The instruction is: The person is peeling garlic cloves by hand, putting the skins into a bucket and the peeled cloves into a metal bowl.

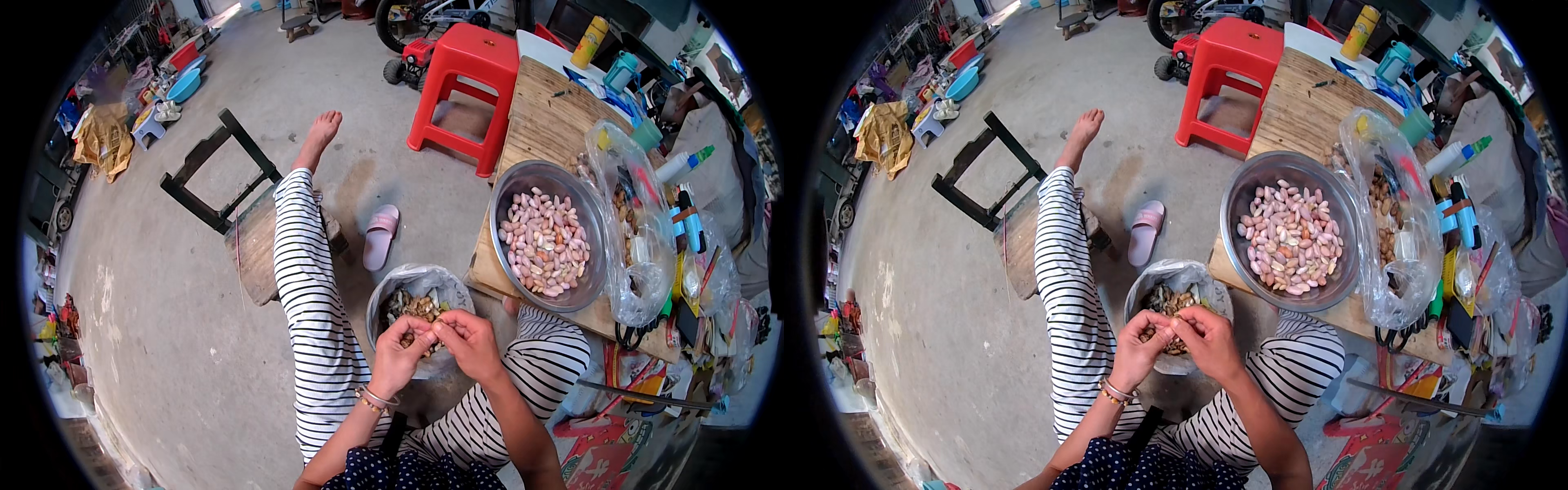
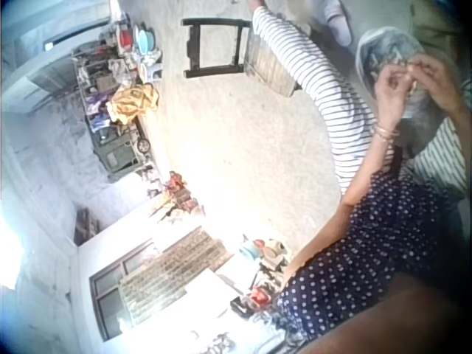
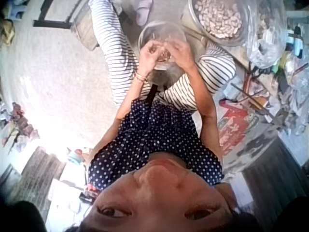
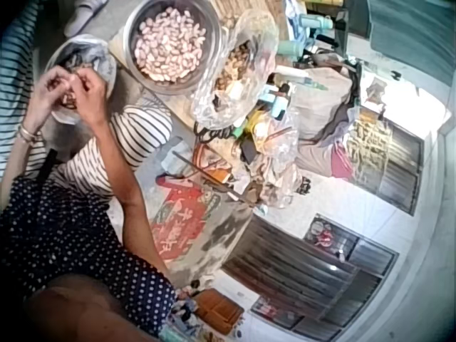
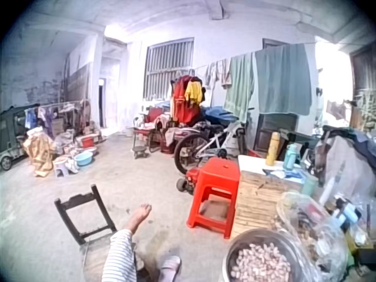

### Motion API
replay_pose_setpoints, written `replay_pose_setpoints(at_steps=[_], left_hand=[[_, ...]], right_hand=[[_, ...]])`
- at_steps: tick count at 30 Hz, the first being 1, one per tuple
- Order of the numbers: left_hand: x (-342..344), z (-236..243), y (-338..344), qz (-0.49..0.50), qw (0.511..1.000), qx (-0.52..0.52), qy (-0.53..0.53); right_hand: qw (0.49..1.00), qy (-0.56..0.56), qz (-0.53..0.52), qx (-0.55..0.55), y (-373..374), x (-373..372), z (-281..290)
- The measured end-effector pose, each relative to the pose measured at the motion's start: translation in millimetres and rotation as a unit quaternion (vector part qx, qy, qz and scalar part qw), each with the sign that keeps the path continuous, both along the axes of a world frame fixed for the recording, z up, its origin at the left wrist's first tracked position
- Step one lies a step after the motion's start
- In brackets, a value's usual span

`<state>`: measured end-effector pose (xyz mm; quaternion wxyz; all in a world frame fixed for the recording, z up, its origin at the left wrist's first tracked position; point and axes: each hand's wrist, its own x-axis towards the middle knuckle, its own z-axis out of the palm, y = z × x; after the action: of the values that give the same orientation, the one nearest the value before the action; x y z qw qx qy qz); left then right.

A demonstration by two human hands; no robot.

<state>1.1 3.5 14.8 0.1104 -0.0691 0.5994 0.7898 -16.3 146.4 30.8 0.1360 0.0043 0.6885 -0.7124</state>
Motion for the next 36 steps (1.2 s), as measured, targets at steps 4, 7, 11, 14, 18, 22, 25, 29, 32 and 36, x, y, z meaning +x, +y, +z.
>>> replay_pose_setpoints(at_steps=[4, 7, 11, 14, 18, 22, 25, 29, 32, 36], left_hand=[[-0.4, 4.7, -1.3, 0.004, 0.999, 0.005, -0.039], [-1.6, 5.8, -1.8, 0.009, 0.997, 0.044, -0.065], [-3.6, 2.0, -1.1, 0.014, 0.998, 0.034, -0.048], [-3.9, 0.8, -3.6, 0.001, 0.997, 0.042, -0.068], [-5.4, 0.9, -11.6, -0.031, 0.989, 0.085, -0.115], [-5.5, -2.7, -15.5, -0.046, 0.98, 0.121, -0.15], [-6.5, -5.8, -18.6, -0.064, 0.974, 0.151, -0.156], [-5.8, -7.7, -21.4, -0.081, 0.968, 0.173, -0.165], [-7.7, -5.3, -24.5, -0.094, 0.967, 0.171, -0.165], [-9.1, -6.3, -30.9, -0.092, 0.971, 0.163, -0.151]], right_hand=[[1.0, -0.011, -0.012, 0.014, -1.7, -0.8, -0.9], [0.999, -0.018, -0.024, 0.015, -2.8, -1.2, -5.6], [0.999, -0.023, -0.031, 0.029, -3.7, -0.9, -6.7], [0.997, 0.011, -0.021, 0.068, -2.7, -0.3, -11.3], [0.995, 0.033, 0.002, 0.094, -1.9, -1.1, -8.8], [0.992, 0.051, 0.03, 0.113, -0.1, -2.8, -8.1], [0.991, 0.067, 0.063, 0.097, 2.0, -4.6, -7.8], [0.995, 0.022, 0.088, 0.037, 3.3, -6.0, -4.5], [0.995, -0.017, 0.095, -0.001, 2.8, -6.2, -1.7], [0.988, -0.12, 0.085, -0.048, 2.1, -6.4, 1.9]])
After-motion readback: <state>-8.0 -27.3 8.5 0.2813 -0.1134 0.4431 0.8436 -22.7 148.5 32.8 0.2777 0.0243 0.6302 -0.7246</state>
